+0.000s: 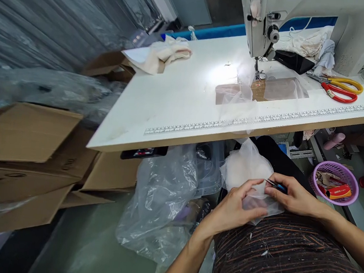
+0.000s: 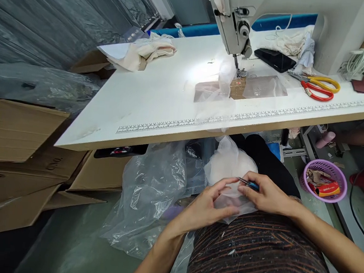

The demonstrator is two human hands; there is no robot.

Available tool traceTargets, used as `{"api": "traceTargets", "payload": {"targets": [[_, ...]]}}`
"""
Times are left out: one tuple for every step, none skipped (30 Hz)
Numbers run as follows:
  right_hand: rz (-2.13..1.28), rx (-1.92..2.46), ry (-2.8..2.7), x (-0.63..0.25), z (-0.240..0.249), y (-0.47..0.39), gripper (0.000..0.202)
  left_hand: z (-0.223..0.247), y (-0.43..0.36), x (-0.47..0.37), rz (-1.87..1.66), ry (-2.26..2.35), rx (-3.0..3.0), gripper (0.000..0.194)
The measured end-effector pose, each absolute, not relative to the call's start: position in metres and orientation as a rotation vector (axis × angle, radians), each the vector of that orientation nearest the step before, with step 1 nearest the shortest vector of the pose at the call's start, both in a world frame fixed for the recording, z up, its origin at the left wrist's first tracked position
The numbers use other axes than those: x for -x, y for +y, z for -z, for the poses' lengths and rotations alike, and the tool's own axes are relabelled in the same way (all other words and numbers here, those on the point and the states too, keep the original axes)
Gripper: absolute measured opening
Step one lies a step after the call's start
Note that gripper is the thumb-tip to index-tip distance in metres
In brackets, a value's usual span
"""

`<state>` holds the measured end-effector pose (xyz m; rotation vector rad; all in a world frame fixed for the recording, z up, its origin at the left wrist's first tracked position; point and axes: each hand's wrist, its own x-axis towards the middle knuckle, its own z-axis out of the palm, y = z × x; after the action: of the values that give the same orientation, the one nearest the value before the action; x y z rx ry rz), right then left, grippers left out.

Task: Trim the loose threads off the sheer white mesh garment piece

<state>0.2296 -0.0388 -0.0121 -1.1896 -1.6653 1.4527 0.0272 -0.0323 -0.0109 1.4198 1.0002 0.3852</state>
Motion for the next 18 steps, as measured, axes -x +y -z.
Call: {"api": "traceTargets", "payload": {"targets": [[-1.49,1.227,-1.581,-0.234,0.016,-0.042,0.037,0.01,-0.033,-0.02,-0.335,0.946,-1.411,0.058],[-1.507,1.274,-1.497,-0.238,0.021,-0.044,0.041,0.01,-0.032,-0.014,-0.306,0.9,-1.38,0.053],[-1.511,1.317,-1.423,-0.241,0.026,-0.044,0.044,0.01,-0.029,-0.007,-0.297,0.869,-1.34,0.05],[-1.504,1.346,-1.363,-0.242,0.033,-0.042,0.046,0.012,-0.026,-0.002,-0.306,0.859,-1.302,0.05],[-1.488,1.368,-1.323,-0.242,0.041,-0.039,0.047,0.014,-0.02,0.003,-0.335,0.877,-1.276,0.052],[-1.458,1.381,-1.302,-0.241,0.048,-0.035,0.047,0.017,-0.014,0.006,-0.385,0.92,-1.262,0.053],[-1.41,1.398,-1.289,-0.24,0.056,-0.03,0.047,0.02,-0.007,0.007,-0.455,0.985,-1.266,0.054],[-1.342,1.42,-1.272,-0.238,0.062,-0.025,0.046,0.025,0.001,0.008,-0.547,1.069,-1.283,0.053],[-1.29,1.441,-1.265,-0.236,0.068,-0.02,0.045,0.031,0.01,0.007,-0.643,1.156,-1.309,0.052],[-1.248,1.471,-1.28,-0.234,0.073,-0.016,0.043,0.037,0.017,0.005,-0.732,1.239,-1.344,0.051],[-1.213,1.503,-1.306,-0.233,0.077,-0.014,0.04,0.045,0.024,0.004,-0.815,1.32,-1.417,0.051],[-1.191,1.535,-1.345,-0.233,0.081,-0.013,0.038,0.052,0.03,0.001,-0.867,1.38,-1.539,0.051],[-1.174,1.563,-1.39,-0.233,0.083,-0.013,0.035,0.059,0.033,-0.001,-0.888,1.436,-1.686,0.049],[-1.159,1.585,-1.429,-0.234,0.085,-0.014,0.033,0.066,0.034,-0.003,-0.916,1.498,-1.82,0.045],[-1.149,1.603,-1.459,-0.236,0.086,-0.016,0.031,0.071,0.033,-0.005,-0.946,1.549,-1.934,0.04],[-1.139,1.622,-1.477,-0.237,0.087,-0.018,0.029,0.076,0.03,-0.008,-0.988,1.59,-2.019,0.035],[-1.127,1.642,-1.484,-0.238,0.088,-0.019,0.029,0.079,0.026,-0.012,-1.042,1.619,-2.073,0.03],[-1.113,1.662,-1.481,-0.24,0.088,-0.021,0.029,0.081,0.021,-0.015,-1.094,1.628,-2.111,0.027]]}}
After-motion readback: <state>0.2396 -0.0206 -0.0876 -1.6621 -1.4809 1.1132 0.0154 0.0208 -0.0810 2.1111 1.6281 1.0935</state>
